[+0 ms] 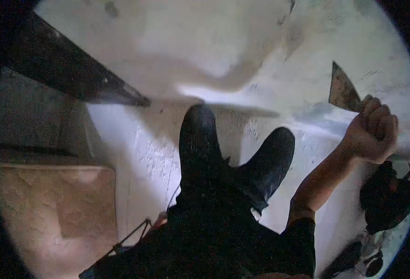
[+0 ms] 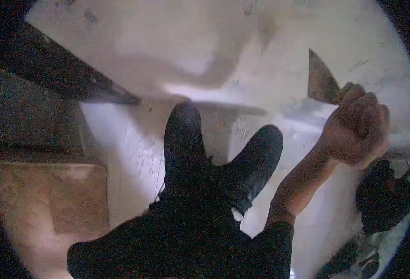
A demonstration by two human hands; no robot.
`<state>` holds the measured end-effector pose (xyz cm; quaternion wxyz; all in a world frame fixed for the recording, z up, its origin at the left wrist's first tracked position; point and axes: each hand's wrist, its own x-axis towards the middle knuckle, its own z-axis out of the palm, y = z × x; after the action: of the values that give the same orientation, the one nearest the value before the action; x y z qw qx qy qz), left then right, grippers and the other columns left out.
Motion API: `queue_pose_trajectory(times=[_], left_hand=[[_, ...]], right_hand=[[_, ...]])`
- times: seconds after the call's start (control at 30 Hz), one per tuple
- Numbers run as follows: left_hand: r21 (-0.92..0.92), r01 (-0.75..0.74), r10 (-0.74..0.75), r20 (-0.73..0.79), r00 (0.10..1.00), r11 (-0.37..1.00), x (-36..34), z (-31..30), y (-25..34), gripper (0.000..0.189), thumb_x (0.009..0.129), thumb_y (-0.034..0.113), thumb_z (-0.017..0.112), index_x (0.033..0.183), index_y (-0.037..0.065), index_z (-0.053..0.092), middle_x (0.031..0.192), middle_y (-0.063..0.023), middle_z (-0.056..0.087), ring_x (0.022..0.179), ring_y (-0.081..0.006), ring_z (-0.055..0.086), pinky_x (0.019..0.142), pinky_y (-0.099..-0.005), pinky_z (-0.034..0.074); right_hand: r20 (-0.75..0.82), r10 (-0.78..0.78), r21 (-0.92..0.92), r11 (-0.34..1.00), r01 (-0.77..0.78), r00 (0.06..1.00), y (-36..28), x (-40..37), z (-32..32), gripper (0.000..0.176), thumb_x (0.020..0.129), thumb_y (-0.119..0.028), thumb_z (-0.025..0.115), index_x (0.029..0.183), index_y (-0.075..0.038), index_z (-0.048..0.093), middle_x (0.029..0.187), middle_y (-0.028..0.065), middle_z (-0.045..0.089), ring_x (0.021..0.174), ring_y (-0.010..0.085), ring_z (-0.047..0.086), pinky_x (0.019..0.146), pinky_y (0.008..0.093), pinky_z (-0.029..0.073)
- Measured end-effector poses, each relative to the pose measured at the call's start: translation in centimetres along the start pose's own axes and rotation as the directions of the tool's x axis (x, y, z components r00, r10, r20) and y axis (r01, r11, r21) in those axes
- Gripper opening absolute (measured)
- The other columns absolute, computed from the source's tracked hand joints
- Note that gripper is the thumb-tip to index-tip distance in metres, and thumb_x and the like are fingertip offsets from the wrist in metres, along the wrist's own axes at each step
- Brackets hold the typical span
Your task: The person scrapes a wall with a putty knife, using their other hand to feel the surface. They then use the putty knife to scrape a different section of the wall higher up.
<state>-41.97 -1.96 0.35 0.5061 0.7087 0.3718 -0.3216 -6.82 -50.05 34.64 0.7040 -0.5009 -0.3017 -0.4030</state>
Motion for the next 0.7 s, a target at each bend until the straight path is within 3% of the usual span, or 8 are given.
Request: queue_pose_trajectory(times=[0.1, 0.17, 0.27, 0.3, 0.33, 0.37, 0.6, 0.7], left_hand=[[0.016, -0.050, 0.049, 0.023, 0.999, 0.999, -2.0, -1.3, 0.6, 0.044, 0.076, 0.012, 0.061, 0.114, -0.004, 0.047, 0.088, -0.0124, 0.060, 0.082, -0.0244, 0.058, 0.070, -0.0354, 0.046], [0.084, -0.223, 0.218, 0.066, 0.974, 0.971, -2.4, -2.7, 2.4, 0.044, 0.075, 0.011, 0.062, 0.114, -0.004, 0.048, 0.086, -0.0122, 0.061, 0.080, -0.0240, 0.059, 0.068, -0.0352, 0.048], [0.452, -0.818, 0.809, 0.290, 0.512, 0.356, -1.3, -4.8, 6.9, 0.043, 0.074, 0.010, 0.063, 0.112, -0.004, 0.049, 0.083, -0.0119, 0.063, 0.078, -0.0235, 0.061, 0.066, -0.0347, 0.050], [0.418, -0.795, 0.785, 0.252, 0.566, 0.439, -1.1, -4.6, 8.4, 0.043, 0.074, 0.010, 0.063, 0.112, -0.005, 0.049, 0.082, -0.0118, 0.064, 0.077, -0.0234, 0.062, 0.066, -0.0346, 0.050], [0.147, -0.479, 0.477, 0.046, 0.878, 0.866, -1.4, -4.2, 10.2, 0.044, 0.071, 0.010, 0.066, 0.109, -0.004, 0.050, 0.083, -0.0137, 0.063, 0.075, -0.0233, 0.062, 0.064, -0.0357, 0.051], [-0.208, -0.015, 0.015, -0.003, 1.000, 0.978, -1.7, -3.8, 12.5, 0.044, 0.068, 0.010, 0.070, 0.106, -0.004, 0.051, 0.084, -0.0157, 0.061, 0.073, -0.0233, 0.062, 0.063, -0.0367, 0.052], [0.582, -0.436, 0.520, 0.026, 0.854, 0.687, -2.9, -0.5, 25.7, 0.045, 0.063, 0.008, 0.072, 0.100, -0.004, 0.050, 0.086, -0.0208, 0.059, 0.066, -0.0248, 0.063, 0.051, -0.0343, 0.056], [0.443, -0.524, 0.456, 0.259, 0.852, 0.727, -1.8, 2.4, 28.6, 0.038, 0.060, 0.013, 0.066, 0.094, 0.000, 0.054, 0.083, -0.0149, 0.059, 0.076, -0.0273, 0.061, 0.068, -0.0369, 0.049]], right_hand=[[-0.260, 0.003, -0.247, 0.967, -0.069, 0.966, -0.9, -0.4, 0.7, 0.025, 0.069, -0.021, 0.043, 0.051, -0.012, 0.027, 0.050, 0.0017, 0.018, 0.050, 0.0153, 0.022, 0.053, 0.0345, 0.022], [-0.043, 0.091, -0.042, 0.995, -0.092, 0.995, -1.5, -0.3, -1.5, 0.025, 0.064, -0.021, 0.043, 0.050, -0.013, 0.024, 0.051, 0.0017, 0.017, 0.051, 0.0153, 0.019, 0.053, 0.0343, 0.017], [-0.081, 0.112, -0.045, 0.992, -0.116, 0.990, -2.4, -1.3, 0.0, 0.025, 0.064, -0.015, 0.040, 0.051, -0.014, 0.019, 0.052, 0.0012, 0.013, 0.053, 0.0150, 0.017, 0.054, 0.0343, 0.016], [-0.145, 0.096, -0.089, 0.990, -0.110, 0.985, -2.5, -1.4, 0.1, 0.024, 0.064, -0.019, 0.041, 0.050, -0.013, 0.023, 0.051, 0.0023, 0.016, 0.052, 0.0154, 0.018, 0.054, 0.0344, 0.017], [-0.144, 0.090, -0.088, 0.991, -0.103, 0.986, -2.8, -1.6, 0.0, 0.024, 0.064, -0.019, 0.041, 0.050, -0.013, 0.023, 0.051, 0.0023, 0.016, 0.052, 0.0154, 0.018, 0.054, 0.0344, 0.017], [-0.126, 0.100, -0.097, 0.989, -0.112, 0.987, -3.0, -1.7, -0.2, 0.024, 0.064, -0.019, 0.041, 0.050, -0.013, 0.023, 0.051, 0.0023, 0.016, 0.052, 0.0154, 0.019, 0.054, 0.0342, 0.017], [-0.011, 0.031, -0.148, 0.988, -0.032, 0.999, -4.9, -2.2, -0.1, 0.026, 0.069, -0.019, 0.040, 0.051, -0.012, 0.023, 0.050, 0.0027, 0.017, 0.051, 0.0148, 0.019, 0.052, 0.0336, 0.018], [-0.098, -0.066, -0.172, 0.984, 0.048, 0.993, -5.2, -2.7, 0.8, 0.026, 0.071, -0.019, 0.040, 0.052, -0.012, 0.023, 0.049, 0.0018, 0.017, 0.049, 0.0141, 0.017, 0.050, 0.0335, 0.017]])
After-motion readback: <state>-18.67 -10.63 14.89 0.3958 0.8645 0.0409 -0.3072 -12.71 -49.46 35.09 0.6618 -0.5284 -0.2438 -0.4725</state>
